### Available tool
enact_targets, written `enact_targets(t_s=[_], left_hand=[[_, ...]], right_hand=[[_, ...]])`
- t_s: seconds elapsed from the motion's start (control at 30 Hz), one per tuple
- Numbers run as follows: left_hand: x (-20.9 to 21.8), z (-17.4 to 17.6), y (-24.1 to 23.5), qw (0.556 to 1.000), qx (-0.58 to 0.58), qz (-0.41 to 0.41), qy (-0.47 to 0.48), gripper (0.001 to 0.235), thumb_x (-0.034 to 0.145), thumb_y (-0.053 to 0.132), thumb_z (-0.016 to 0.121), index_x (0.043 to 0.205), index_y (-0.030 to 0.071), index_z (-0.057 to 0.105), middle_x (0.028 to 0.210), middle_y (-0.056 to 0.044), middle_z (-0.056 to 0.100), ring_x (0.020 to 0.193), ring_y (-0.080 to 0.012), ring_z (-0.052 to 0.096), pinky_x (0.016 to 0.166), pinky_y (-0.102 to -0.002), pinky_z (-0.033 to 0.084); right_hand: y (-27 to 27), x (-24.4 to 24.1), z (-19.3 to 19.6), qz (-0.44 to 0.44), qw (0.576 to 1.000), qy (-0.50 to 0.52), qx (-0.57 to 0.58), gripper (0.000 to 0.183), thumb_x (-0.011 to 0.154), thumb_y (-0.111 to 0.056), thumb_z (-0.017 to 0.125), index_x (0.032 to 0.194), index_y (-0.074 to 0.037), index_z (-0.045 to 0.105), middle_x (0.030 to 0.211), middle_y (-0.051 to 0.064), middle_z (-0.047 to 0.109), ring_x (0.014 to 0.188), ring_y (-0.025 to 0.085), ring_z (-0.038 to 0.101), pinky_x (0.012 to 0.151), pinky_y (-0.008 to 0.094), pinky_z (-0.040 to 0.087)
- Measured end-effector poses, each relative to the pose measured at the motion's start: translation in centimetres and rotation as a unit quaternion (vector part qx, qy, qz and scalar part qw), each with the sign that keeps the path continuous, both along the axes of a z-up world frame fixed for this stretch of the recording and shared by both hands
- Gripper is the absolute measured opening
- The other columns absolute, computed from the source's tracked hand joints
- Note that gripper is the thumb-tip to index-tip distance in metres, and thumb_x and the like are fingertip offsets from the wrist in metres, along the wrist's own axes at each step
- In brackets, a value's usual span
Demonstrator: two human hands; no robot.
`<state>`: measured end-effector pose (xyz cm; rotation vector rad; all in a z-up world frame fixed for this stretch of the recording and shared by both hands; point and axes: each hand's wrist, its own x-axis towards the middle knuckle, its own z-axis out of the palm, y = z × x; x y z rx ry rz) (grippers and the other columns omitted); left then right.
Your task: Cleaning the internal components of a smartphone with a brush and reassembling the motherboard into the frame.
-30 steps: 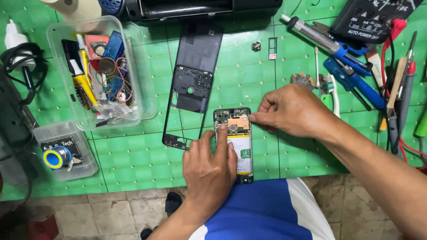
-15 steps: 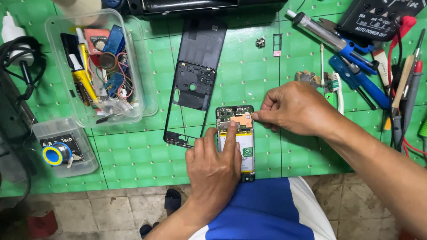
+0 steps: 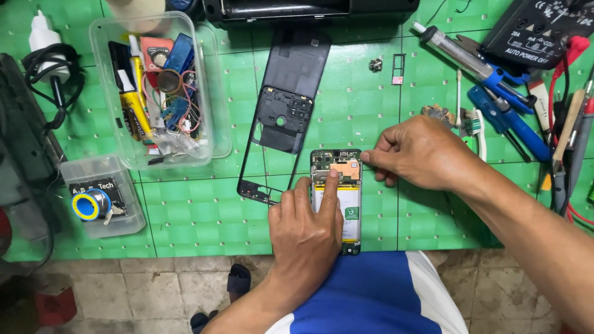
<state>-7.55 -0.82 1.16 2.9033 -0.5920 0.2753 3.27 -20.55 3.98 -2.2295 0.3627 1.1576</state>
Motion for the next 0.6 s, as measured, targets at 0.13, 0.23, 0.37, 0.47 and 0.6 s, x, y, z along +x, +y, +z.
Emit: enact_targets(t_s=[0.13, 0.23, 0.37, 0.47, 0.6], left_hand=[[0.1, 0.15, -0.04, 1.0, 0.002, -0.002, 0.002, 0.041, 0.099, 0.021, 0.059, 0.141, 0.015, 0.06, 0.114, -0.02, 0.066, 0.081, -0.0288, 0.056, 0.063, -0.04, 0.034], [0.11, 0.08, -0.05, 1.0, 0.002, 0.0, -0.008, 0.04, 0.1, 0.021, 0.06, 0.14, 0.017, 0.06, 0.113, -0.019, 0.067, 0.08, -0.0285, 0.057, 0.062, -0.039, 0.034], [0.1, 0.03, -0.08, 1.0, 0.001, 0.007, -0.008, 0.04, 0.1, 0.021, 0.059, 0.14, 0.017, 0.06, 0.113, -0.017, 0.067, 0.08, -0.0276, 0.057, 0.062, -0.039, 0.034], [0.1, 0.19, 0.0, 1.0, -0.005, 0.006, -0.005, 0.038, 0.101, 0.023, 0.06, 0.138, 0.016, 0.061, 0.113, -0.018, 0.067, 0.081, -0.0277, 0.057, 0.063, -0.039, 0.034], [0.02, 0.41, 0.59, 0.997, -0.066, 0.017, 0.041, 0.037, 0.1, 0.025, 0.061, 0.133, 0.008, 0.065, 0.117, -0.013, 0.069, 0.088, -0.0271, 0.061, 0.066, -0.04, 0.039]], right_hand=[[0.1, 0.17, 0.08, -0.002, 1.0, 0.004, 0.0, 0.035, 0.094, -0.036, 0.076, 0.071, -0.011, 0.08, 0.062, 0.002, 0.08, 0.057, 0.009, 0.073, 0.07, 0.025, 0.056], [0.17, 0.29, 0.06, 0.005, 1.0, 0.005, -0.007, 0.035, 0.094, -0.035, 0.077, 0.069, -0.011, 0.081, 0.061, 0.002, 0.08, 0.057, 0.009, 0.072, 0.07, 0.025, 0.055], [0.15, 0.34, -0.26, 0.031, 0.999, -0.007, -0.021, 0.036, 0.093, -0.037, 0.076, 0.067, -0.014, 0.081, 0.06, -0.001, 0.08, 0.056, 0.007, 0.072, 0.071, 0.025, 0.054], [0.14, 0.4, -0.25, 0.043, 0.999, -0.009, -0.029, 0.035, 0.092, -0.039, 0.075, 0.067, -0.015, 0.081, 0.06, -0.002, 0.08, 0.057, 0.007, 0.071, 0.072, 0.025, 0.053], [0.3, 0.47, -0.04, 0.038, 0.999, -0.004, -0.036, 0.032, 0.091, -0.038, 0.075, 0.069, -0.015, 0.083, 0.062, -0.001, 0.081, 0.059, 0.008, 0.072, 0.071, 0.026, 0.054]])
